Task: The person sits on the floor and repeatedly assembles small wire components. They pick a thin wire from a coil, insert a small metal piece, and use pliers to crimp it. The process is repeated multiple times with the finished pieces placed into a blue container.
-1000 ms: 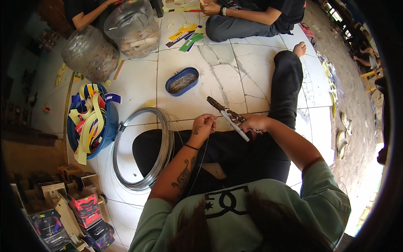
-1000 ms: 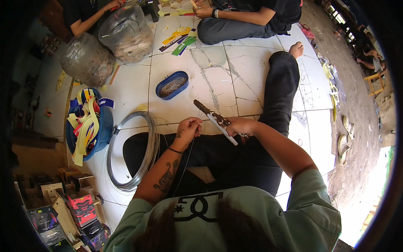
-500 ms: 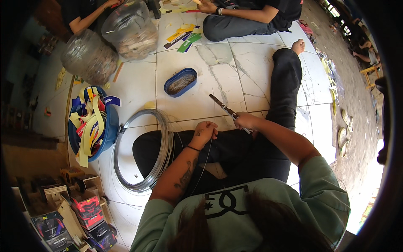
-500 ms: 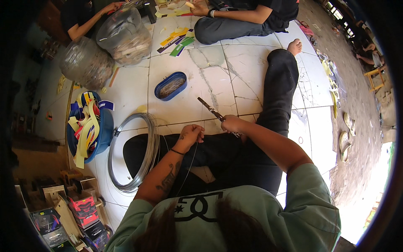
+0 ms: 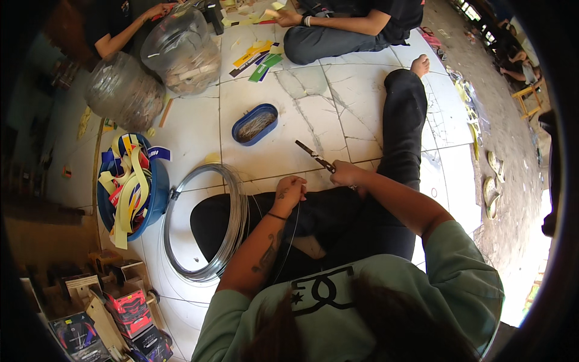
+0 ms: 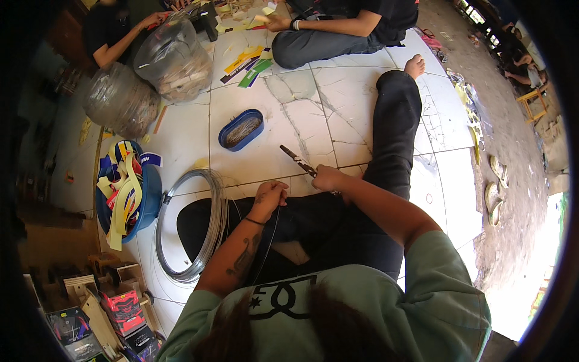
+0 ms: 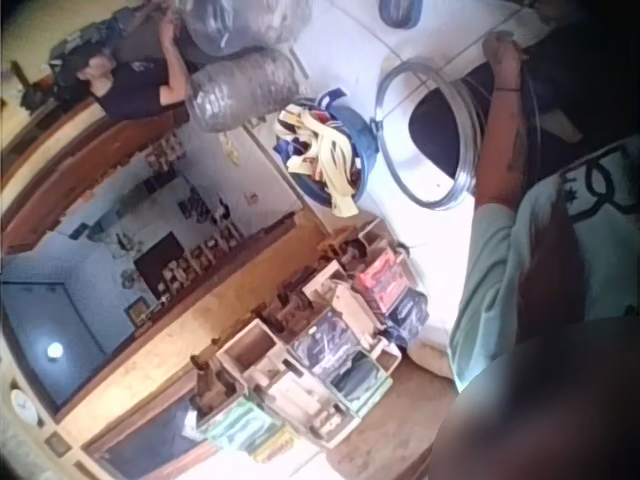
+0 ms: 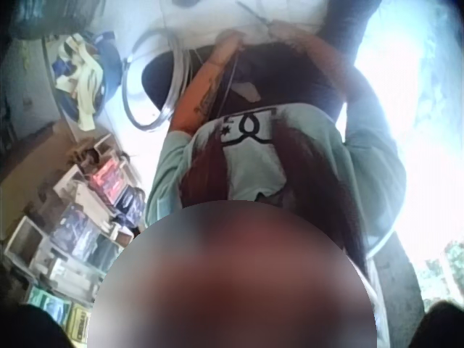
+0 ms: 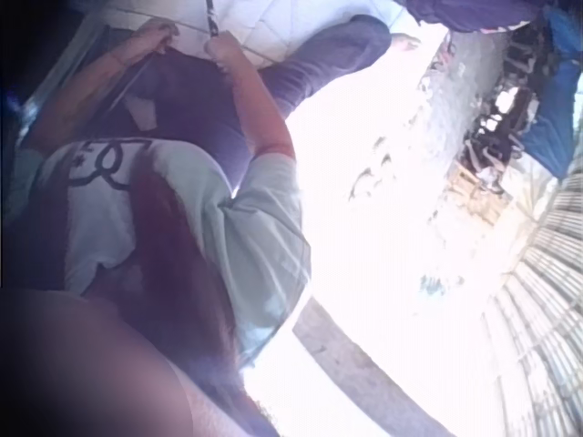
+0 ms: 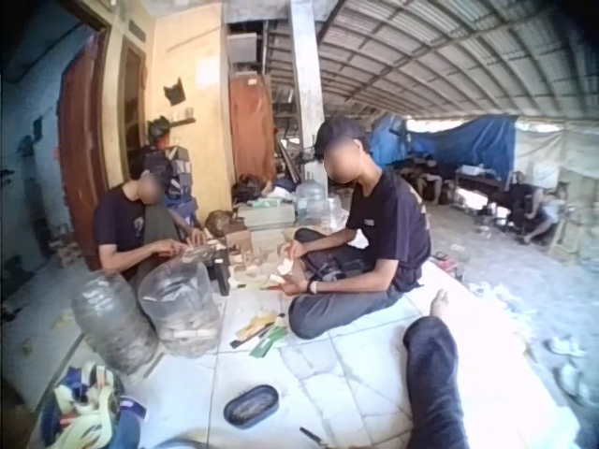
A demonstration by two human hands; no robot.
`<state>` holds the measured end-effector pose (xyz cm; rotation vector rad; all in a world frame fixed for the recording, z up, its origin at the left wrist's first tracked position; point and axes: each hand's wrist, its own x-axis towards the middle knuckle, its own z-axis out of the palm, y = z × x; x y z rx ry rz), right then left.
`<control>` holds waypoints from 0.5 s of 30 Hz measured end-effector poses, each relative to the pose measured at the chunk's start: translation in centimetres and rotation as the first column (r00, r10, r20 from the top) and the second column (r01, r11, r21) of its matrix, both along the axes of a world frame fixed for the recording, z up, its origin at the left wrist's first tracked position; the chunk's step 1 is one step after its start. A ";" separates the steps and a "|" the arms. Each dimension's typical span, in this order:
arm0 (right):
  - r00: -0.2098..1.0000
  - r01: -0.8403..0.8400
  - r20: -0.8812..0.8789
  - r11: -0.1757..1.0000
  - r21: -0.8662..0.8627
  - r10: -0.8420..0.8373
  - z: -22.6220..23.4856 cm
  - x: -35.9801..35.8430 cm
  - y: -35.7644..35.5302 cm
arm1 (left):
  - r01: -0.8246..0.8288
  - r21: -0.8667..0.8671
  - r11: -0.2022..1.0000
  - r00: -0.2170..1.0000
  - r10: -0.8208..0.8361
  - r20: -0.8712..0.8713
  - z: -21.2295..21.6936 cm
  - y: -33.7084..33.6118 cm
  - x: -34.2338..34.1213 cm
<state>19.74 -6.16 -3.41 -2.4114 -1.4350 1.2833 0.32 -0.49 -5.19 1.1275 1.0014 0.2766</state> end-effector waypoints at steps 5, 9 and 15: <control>0.861 -0.357 0.427 0.926 0.120 0.277 -0.1 -0.6 0.4 | -0.236 0.031 0.971 0.958 0.227 0.178 1.6 1.7 -1.6; 0.819 -0.411 0.518 0.884 0.225 0.249 -1.8 -2.7 1.0 | -0.296 -0.015 0.955 0.938 0.293 0.186 2.3 2.3 -1.9; 0.885 -0.321 0.439 0.888 0.328 0.157 -3.7 -1.7 2.3 | -0.275 -0.017 0.961 0.944 0.273 0.183 2.8 2.2 -1.7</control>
